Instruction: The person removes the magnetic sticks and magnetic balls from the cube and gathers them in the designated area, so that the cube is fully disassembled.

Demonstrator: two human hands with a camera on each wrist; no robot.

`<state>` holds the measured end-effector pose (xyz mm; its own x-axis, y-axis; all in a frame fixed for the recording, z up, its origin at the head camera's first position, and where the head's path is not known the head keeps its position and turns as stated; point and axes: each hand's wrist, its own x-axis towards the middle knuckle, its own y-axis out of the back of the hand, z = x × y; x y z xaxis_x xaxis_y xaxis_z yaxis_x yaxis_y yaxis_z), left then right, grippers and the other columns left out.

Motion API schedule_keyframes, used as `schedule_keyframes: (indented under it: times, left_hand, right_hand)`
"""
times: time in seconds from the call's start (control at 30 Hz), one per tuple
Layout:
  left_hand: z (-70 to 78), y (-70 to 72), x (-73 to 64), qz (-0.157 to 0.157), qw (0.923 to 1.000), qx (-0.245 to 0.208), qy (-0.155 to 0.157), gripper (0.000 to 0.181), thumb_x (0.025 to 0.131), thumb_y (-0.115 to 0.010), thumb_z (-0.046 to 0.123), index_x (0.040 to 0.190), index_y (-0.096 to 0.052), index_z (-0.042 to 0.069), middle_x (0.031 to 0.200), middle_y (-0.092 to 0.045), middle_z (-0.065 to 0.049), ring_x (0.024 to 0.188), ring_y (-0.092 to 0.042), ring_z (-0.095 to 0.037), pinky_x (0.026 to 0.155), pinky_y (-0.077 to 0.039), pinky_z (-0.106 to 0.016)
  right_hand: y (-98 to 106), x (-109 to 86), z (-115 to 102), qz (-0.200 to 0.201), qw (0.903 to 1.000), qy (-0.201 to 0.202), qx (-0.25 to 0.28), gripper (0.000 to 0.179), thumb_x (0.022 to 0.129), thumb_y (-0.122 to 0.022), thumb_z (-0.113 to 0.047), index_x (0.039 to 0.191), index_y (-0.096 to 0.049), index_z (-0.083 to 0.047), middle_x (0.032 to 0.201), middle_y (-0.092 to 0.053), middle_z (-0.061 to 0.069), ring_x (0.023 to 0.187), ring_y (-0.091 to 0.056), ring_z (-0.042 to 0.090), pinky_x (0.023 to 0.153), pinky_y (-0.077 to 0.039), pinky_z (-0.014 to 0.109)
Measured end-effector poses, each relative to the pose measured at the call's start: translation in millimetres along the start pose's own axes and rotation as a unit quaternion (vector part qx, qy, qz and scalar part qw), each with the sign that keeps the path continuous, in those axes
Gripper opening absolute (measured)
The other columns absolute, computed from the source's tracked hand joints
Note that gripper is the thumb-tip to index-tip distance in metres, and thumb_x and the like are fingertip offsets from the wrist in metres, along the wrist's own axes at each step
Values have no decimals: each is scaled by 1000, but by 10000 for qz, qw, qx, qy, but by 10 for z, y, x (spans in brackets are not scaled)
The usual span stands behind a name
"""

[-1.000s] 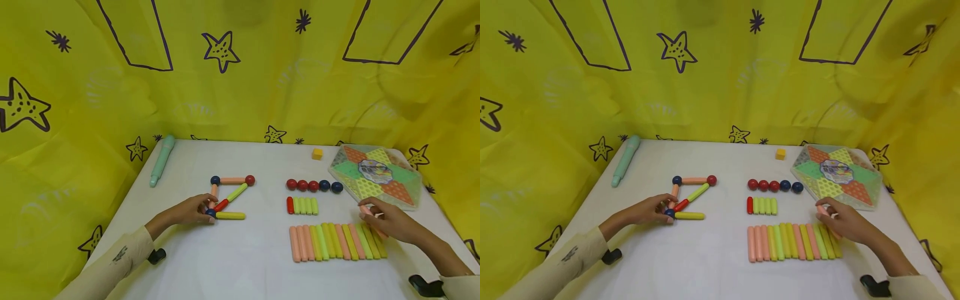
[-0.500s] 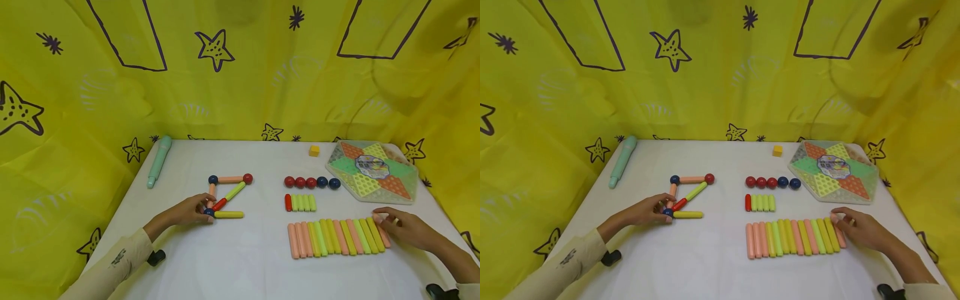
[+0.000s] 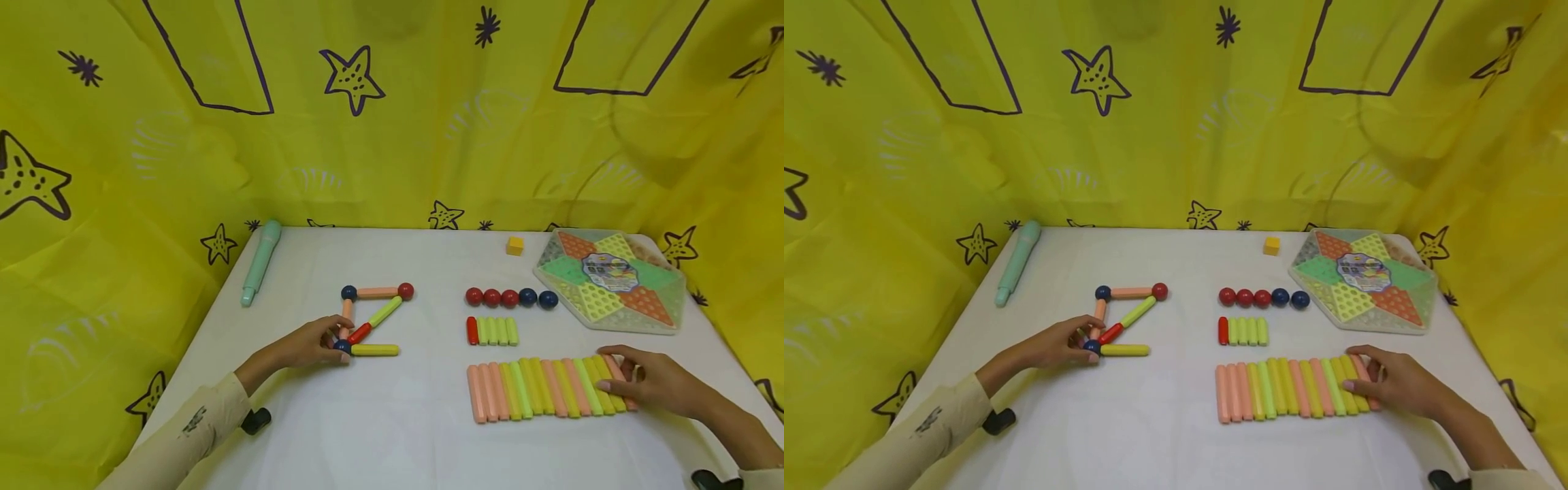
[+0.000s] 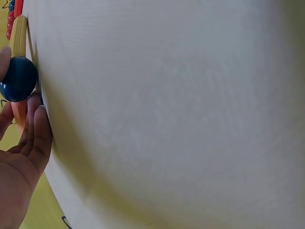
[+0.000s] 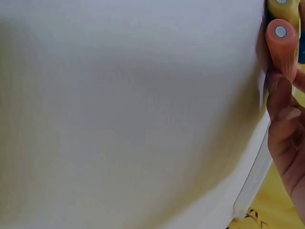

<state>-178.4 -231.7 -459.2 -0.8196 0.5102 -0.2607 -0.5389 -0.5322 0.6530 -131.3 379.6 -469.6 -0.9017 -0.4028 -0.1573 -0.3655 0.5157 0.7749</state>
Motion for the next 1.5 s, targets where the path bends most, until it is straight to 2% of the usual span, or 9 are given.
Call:
schedule_keyframes:
  times: [0.2, 0.37, 0.57, 0.67, 0.87, 1.0, 1.27, 1.5]
  left_hand:
    - [11, 9, -11, 0, 10000, 31, -16, 64, 88, -79, 35, 140, -50, 13, 117, -59, -7, 93, -57, -18, 84, -50, -31]
    - [1, 2, -9, 6, 10000, 4, -83, 62, 88, -79, 33, 139, -50, 12, 116, -59, -8, 92, -57, -18, 83, -51, -30]
    - [-9, -4, -5, 28, 9999, 14, -135, 62, 88, -79, 34, 139, -50, 12, 115, -59, -8, 92, -58, -16, 83, -51, -27]
    - [-8, -3, -9, 27, 9999, 21, -130, 63, 88, -79, 35, 139, -50, 12, 115, -59, -8, 92, -58, -16, 83, -50, -27]
    - [-12, -5, -3, 3, 10000, 31, -50, 64, 87, -79, 36, 139, -50, 13, 115, -59, -6, 92, -58, -16, 82, -51, -28]
    - [-13, -11, 5, 5, 10000, 20, -1, 63, 87, -79, 35, 139, -50, 15, 115, -58, -4, 92, -57, -16, 83, -50, -28]
    - [-17, -7, 11, 5, 9998, 119, -163, 62, 89, -78, 34, 139, -50, 12, 114, -59, -6, 91, -58, -16, 81, -50, -27]
    - [-4, -3, 15, 2, 9998, 112, -140, 63, 88, -79, 34, 139, -50, 12, 115, -59, -6, 90, -58, -16, 80, -51, -28]
  right_hand:
    - [-51, 30, -174, -107, 9995, -128, -286, 61, 92, -73, -33, 137, -52, 3, 68, -57, -10, 55, -46, 2, 51, -38, 23]
    - [-34, 24, -305, -381, 9979, -331, -418, 66, 95, -70, -35, 140, -47, 7, 68, -56, -6, 53, -44, 3, 51, -36, 23]
    - [26, 6, -270, -642, 9967, -440, -241, 68, 97, -66, -36, 145, -42, 7, 84, -60, 1, 61, -49, 2, 53, -40, 24]
    - [31, -13, -192, -675, 9974, -232, -111, 66, 97, -67, -32, 145, -41, 6, 86, -59, 0, 63, -48, 1, 53, -39, 24]
    - [-12, -13, -38, -499, 9970, 534, 253, 61, 97, -68, -19, 145, -40, 5, 77, -55, -10, 62, -49, 3, 52, -39, 24]
    - [-16, 5, -4, -619, 9937, 735, 576, 57, 97, -66, -15, 145, -41, 4, 75, -54, -10, 59, -48, 6, 50, -38, 25]
    - [-54, 22, -75, -897, 9905, 731, 738, 55, 98, -65, -16, 144, -39, 3, 75, -56, -10, 58, -48, 4, 50, -39, 25]
    - [-73, 37, -118, -778, 9925, 733, 593, 50, 99, -64, -18, 142, -45, -1, 72, -53, -11, 55, -44, 1, 48, -37, 24]
